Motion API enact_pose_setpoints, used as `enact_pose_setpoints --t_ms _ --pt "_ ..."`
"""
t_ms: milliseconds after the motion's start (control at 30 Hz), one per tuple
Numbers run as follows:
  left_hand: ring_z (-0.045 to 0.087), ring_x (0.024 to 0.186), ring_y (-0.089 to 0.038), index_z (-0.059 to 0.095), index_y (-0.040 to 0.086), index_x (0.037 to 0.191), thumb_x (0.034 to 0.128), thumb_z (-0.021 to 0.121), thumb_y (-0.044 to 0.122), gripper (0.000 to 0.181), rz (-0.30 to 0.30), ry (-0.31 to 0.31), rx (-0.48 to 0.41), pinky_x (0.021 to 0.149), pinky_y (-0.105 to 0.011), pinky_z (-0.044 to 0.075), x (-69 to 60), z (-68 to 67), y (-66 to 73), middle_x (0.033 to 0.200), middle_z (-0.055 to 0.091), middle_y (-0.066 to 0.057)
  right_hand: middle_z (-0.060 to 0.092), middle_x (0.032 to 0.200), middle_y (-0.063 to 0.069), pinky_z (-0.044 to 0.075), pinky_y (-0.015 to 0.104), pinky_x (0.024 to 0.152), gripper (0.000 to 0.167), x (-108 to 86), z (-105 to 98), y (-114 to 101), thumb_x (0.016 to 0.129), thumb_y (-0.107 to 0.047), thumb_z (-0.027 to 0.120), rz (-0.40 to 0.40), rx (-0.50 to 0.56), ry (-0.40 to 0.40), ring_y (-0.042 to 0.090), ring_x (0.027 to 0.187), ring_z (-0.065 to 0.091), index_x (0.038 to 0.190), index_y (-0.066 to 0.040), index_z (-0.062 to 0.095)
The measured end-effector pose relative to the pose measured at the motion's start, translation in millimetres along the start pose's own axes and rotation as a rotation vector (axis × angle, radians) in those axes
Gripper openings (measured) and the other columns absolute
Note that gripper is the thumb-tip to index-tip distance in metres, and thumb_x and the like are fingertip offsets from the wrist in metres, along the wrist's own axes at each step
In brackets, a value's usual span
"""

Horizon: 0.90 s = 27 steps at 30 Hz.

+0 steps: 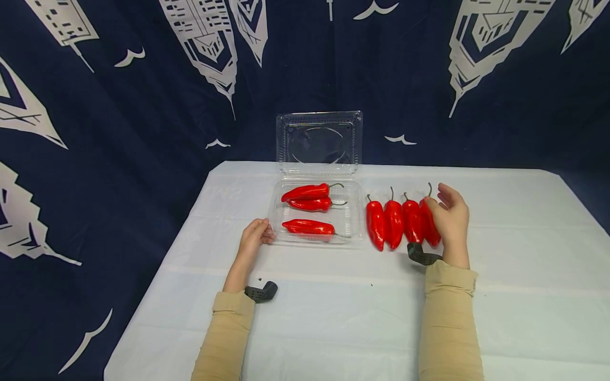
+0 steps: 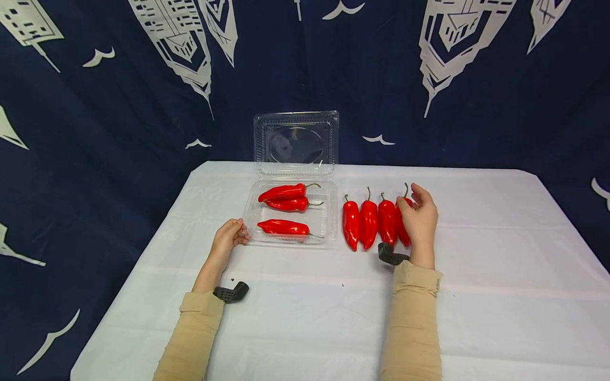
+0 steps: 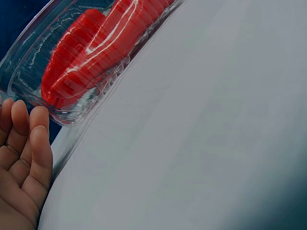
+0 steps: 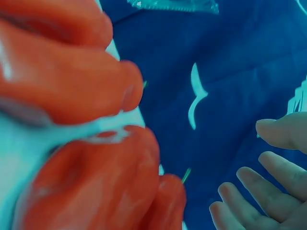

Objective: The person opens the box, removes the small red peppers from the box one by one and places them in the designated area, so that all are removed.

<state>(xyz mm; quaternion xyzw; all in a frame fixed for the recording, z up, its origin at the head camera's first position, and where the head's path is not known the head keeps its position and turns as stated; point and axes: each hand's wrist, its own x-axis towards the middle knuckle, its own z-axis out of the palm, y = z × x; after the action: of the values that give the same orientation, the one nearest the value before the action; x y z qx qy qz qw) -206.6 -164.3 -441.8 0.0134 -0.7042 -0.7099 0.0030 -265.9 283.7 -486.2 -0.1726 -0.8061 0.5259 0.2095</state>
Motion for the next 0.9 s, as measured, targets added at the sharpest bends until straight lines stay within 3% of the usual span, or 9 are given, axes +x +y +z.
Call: enact_pose_setpoints --t_ms 333,633,800,900 --pt "0.057 0.07 -0.014 0.049 -0.005 0.087 0.0996 0.043 0.009 0.02 -0.005 0.0 0.012 0.066 -0.024 0.05 -1.4 1.3 1.8 0.075 0.054 -0.007 0.049 0.136 -0.006 0.04 0.035 0.101 0.049 2.9 14.8 -6.6 0.089 -0.041 0.061 -0.112 0.019 -0.012 0.013 0.123 0.047 0.135 -0.032 0.047" --pt "0.057 0.072 -0.015 0.049 -0.004 0.088 0.1 0.042 0.011 0.021 -0.004 0.005 0.047 0.068 -0.025 0.05 -2.2 1.6 2.8 0.076 0.053 -0.007 0.051 0.134 -0.009 0.042 0.036 0.099 0.048 3.9 31.8 -11.8 0.088 -0.043 0.061 -0.179 0.052 -0.075 0.013 0.119 0.05 0.134 -0.035 0.048" --pt "0.057 0.07 -0.013 0.05 -0.003 0.087 0.1 0.043 0.011 0.021 -0.009 0.003 0.016 0.066 -0.024 0.05 8.5 -2.9 -13.0 0.075 0.053 -0.006 0.052 0.131 -0.008 0.042 0.035 0.098 0.048 0.9 39.3 -18.7 0.088 -0.044 0.062 -0.217 0.083 -0.118 0.012 0.118 0.051 0.133 -0.033 0.049" --pt "0.057 0.069 -0.012 0.05 -0.002 0.087 0.1 0.044 0.013 0.021 -0.011 0.008 -0.005 0.064 -0.023 0.049 14.0 -5.2 -22.3 0.075 0.053 -0.005 0.052 0.133 -0.003 0.04 0.032 0.1 0.049 -10.7 38.0 -35.8 0.088 -0.038 0.065 -0.223 0.145 -0.181 0.014 0.12 0.05 0.133 -0.027 0.05"
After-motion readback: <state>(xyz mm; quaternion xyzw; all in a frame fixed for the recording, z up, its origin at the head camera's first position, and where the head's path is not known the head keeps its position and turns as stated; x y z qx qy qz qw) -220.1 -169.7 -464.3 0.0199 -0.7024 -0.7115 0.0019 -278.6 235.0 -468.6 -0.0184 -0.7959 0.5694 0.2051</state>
